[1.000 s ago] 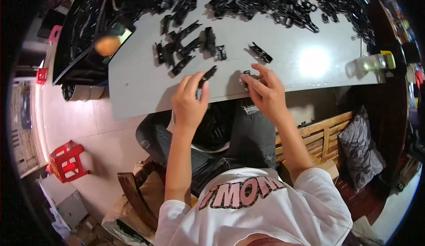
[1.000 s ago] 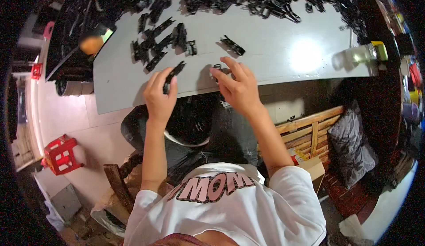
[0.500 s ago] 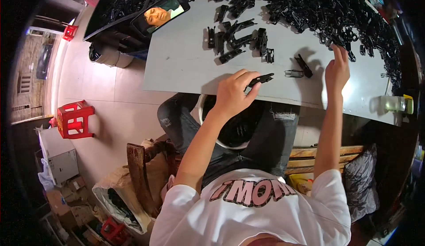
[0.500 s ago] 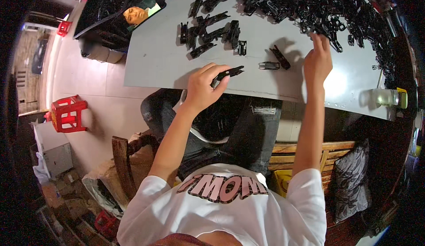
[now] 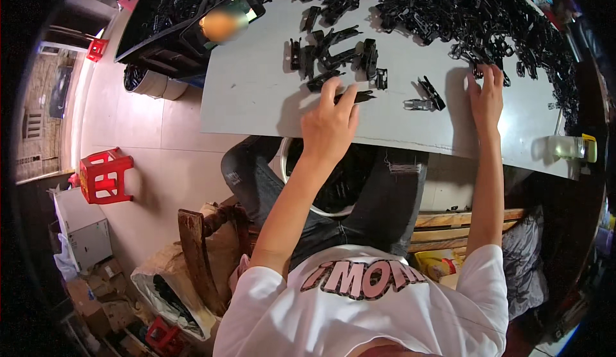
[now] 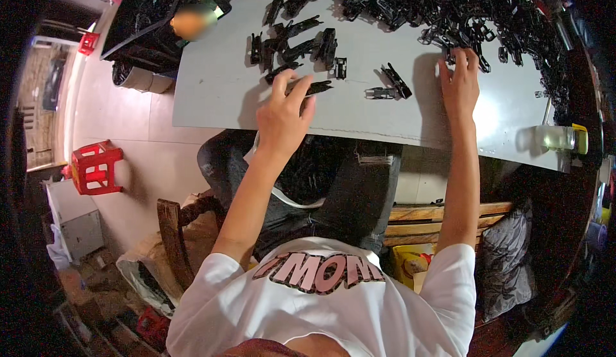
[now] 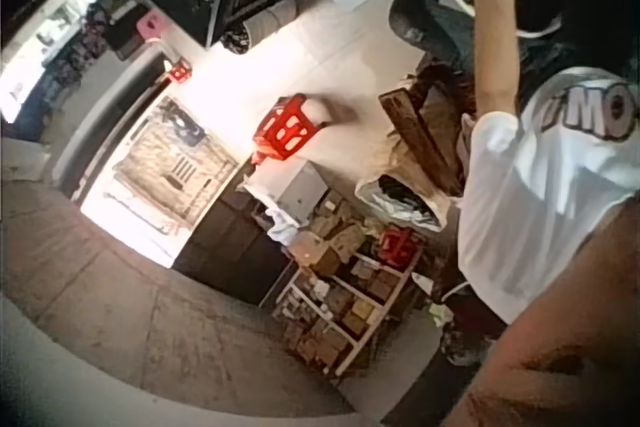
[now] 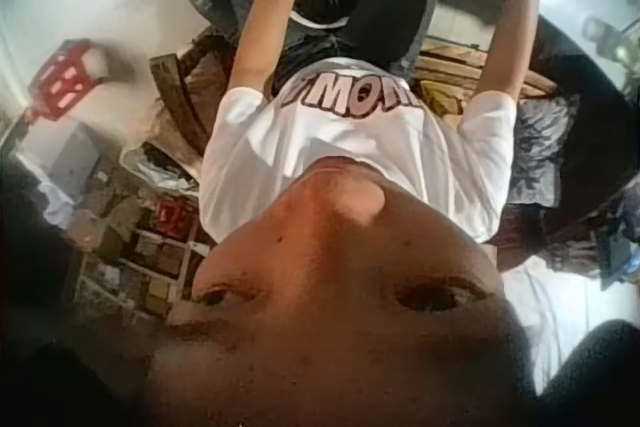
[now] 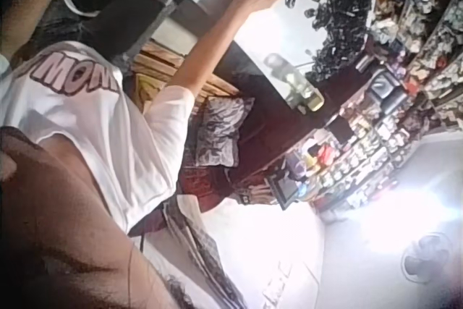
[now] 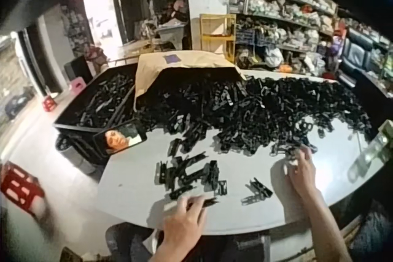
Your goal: Assembling small black plastic components by hand at a workbench.
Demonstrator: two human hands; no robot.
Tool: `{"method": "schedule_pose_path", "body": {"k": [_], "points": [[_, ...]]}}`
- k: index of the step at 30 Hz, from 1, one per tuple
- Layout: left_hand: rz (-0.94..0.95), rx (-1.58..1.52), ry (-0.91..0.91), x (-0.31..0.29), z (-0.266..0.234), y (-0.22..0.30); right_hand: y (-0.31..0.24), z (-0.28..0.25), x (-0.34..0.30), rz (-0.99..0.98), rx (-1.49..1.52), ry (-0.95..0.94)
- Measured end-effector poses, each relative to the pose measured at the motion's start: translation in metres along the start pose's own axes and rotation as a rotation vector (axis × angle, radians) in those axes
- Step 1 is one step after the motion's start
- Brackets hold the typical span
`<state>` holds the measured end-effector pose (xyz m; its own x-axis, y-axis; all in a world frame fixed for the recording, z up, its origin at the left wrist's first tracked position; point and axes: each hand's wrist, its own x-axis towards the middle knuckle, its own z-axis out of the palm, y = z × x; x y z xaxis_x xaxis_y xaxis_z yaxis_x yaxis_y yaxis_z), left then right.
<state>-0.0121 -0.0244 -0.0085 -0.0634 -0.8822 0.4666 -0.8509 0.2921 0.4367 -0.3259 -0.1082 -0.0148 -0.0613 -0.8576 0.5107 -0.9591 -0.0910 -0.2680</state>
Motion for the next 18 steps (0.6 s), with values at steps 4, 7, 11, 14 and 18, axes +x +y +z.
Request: {"method": "schedule_pose_path", "body": {"k": [4, 7, 11, 14, 18], "points": [[0.074, -0.139, 0.052, 0.002, 0.017, 0.035, 0.001, 0.015, 0.021, 0.114, -0.157, -0.077], [0.154, -0.104, -0.192, 0.009, 0.026, 0.067, 0.006, 0.020, 0.016, 0.102, -0.136, -0.063], [0.085, -0.065, -0.356, 0.014, 0.042, 0.067, 0.002, 0.008, -0.002, 0.017, 0.020, -0.071], [0.065, -0.245, -0.312, 0.015, 0.039, 0.056, -0.010, -0.017, -0.018, 0.109, 0.191, -0.158], [0.010, -0.329, -0.283, 0.018, 0.041, 0.060, -0.005, -0.029, -0.038, 0.066, 0.280, -0.149]]}}
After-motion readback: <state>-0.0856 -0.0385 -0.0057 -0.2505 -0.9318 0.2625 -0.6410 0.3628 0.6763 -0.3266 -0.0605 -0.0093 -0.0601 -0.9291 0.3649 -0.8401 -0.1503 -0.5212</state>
